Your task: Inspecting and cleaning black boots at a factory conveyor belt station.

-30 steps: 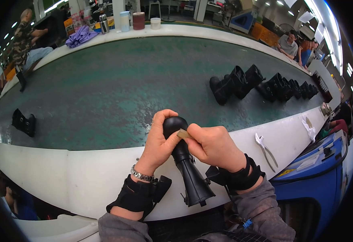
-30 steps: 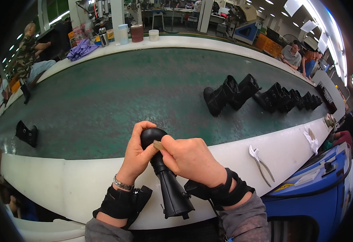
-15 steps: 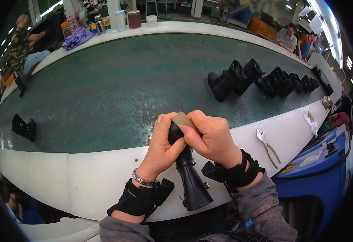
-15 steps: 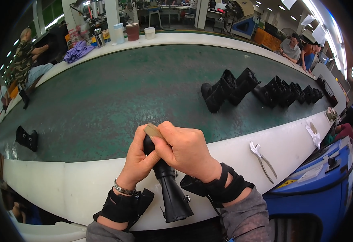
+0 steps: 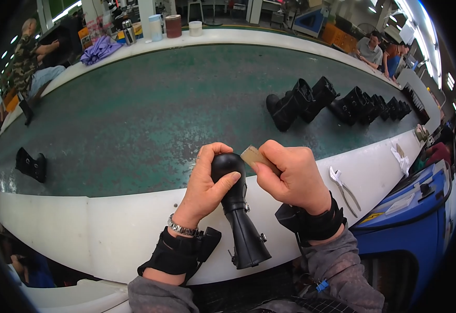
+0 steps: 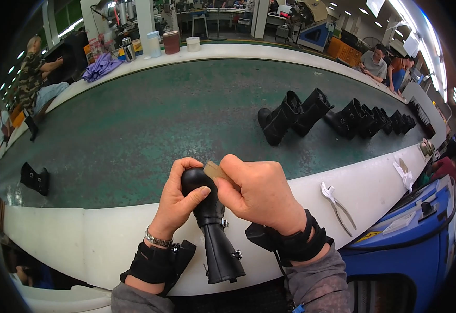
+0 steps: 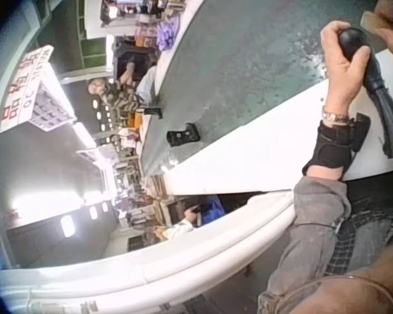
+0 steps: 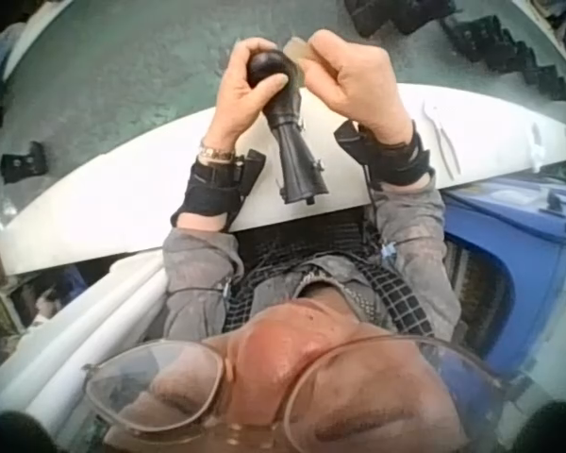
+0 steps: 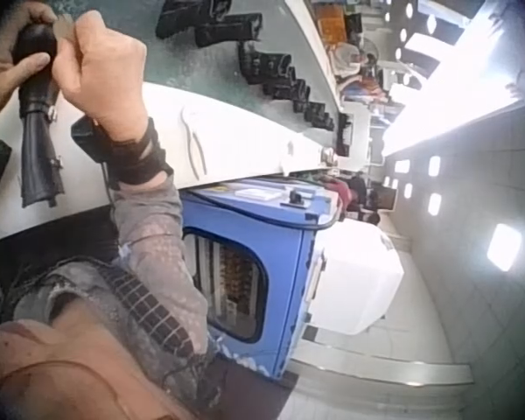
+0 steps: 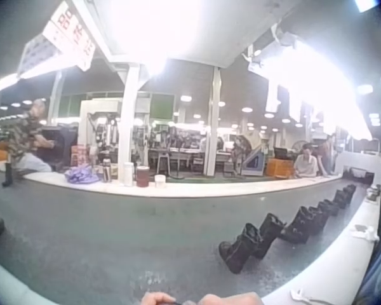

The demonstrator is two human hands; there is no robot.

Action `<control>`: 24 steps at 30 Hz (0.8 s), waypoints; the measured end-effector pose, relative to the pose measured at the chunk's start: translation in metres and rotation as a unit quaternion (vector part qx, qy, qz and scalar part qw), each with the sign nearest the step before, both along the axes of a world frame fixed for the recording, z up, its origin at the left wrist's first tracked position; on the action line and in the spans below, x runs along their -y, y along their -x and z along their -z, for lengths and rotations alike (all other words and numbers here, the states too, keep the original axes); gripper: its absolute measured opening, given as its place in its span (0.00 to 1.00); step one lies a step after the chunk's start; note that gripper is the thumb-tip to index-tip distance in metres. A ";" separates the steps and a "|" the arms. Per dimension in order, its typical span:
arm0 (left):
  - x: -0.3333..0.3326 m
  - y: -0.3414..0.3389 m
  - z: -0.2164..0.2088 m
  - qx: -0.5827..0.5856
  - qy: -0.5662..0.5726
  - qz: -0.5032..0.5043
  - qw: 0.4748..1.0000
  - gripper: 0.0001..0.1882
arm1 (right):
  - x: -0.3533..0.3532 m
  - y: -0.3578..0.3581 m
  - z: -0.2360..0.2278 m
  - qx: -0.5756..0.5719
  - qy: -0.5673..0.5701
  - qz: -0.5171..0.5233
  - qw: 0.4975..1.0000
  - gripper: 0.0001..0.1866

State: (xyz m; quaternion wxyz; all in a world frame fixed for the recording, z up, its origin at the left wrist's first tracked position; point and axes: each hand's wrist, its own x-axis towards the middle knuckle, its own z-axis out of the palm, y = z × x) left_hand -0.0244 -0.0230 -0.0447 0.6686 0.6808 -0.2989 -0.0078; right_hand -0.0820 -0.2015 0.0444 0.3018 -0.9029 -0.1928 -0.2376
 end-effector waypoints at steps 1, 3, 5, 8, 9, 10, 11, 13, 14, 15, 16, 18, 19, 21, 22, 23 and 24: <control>0.000 0.000 0.000 0.006 -0.005 0.001 1.000 0.24 | -0.001 -0.002 0.002 0.000 0.000 0.001 1.000 0.09; 0.002 0.002 -0.002 0.012 -0.011 0.003 1.000 0.24 | -0.004 -0.006 0.006 0.022 -0.033 -0.019 0.999 0.09; 0.005 0.005 -0.006 -0.043 0.029 0.010 0.999 0.23 | -0.007 -0.011 0.012 0.036 -0.037 -0.022 0.998 0.09; 0.003 0.006 -0.005 -0.028 0.020 0.003 0.999 0.23 | -0.014 -0.018 0.022 0.059 -0.049 -0.037 0.996 0.09; 0.004 0.005 -0.004 -0.029 0.020 0.004 0.999 0.23 | -0.016 -0.020 0.024 0.067 -0.052 -0.042 0.996 0.09; 0.004 0.005 -0.002 -0.019 0.019 0.008 1.000 0.23 | -0.018 -0.021 0.025 0.082 -0.041 -0.041 0.995 0.08; 0.005 0.004 0.000 -0.009 0.019 0.011 1.000 0.23 | -0.018 -0.021 0.025 0.081 -0.042 -0.040 0.995 0.08; 0.005 0.004 -0.003 -0.022 0.020 0.017 0.999 0.23 | -0.017 -0.021 0.024 0.071 -0.014 -0.041 0.997 0.08; 0.005 0.004 -0.003 -0.034 0.022 0.023 0.999 0.23 | -0.015 -0.019 0.022 0.070 -0.015 -0.041 0.997 0.08; 0.004 0.004 -0.004 -0.034 0.022 0.022 0.999 0.23 | -0.011 -0.016 0.018 0.049 0.017 -0.036 0.998 0.08; 0.003 0.003 -0.004 -0.035 0.017 0.019 0.999 0.23 | -0.007 -0.013 0.014 0.028 0.048 -0.031 0.998 0.08; 0.001 0.002 -0.005 -0.035 0.012 0.015 0.999 0.23 | 0.003 -0.009 0.010 0.007 0.059 -0.025 0.998 0.08; 0.001 0.001 -0.006 -0.056 0.035 0.015 0.998 0.23 | 0.007 -0.008 0.008 -0.015 0.070 -0.018 0.997 0.08; -0.001 -0.001 -0.005 -0.075 0.056 0.012 0.996 0.23 | 0.009 -0.007 0.004 0.003 0.038 -0.010 0.999 0.09; -0.002 -0.001 -0.003 -0.047 0.038 0.010 0.998 0.23 | 0.010 -0.007 0.003 -0.008 0.006 0.002 1.000 0.09; -0.003 -0.001 -0.002 -0.018 0.020 0.007 1.000 0.23 | 0.010 -0.007 0.003 -0.019 -0.027 0.014 0.999 0.09; -0.001 0.002 -0.005 -0.043 0.028 0.018 0.999 0.22 | 0.011 -0.009 0.004 -0.005 -0.040 0.011 0.999 0.10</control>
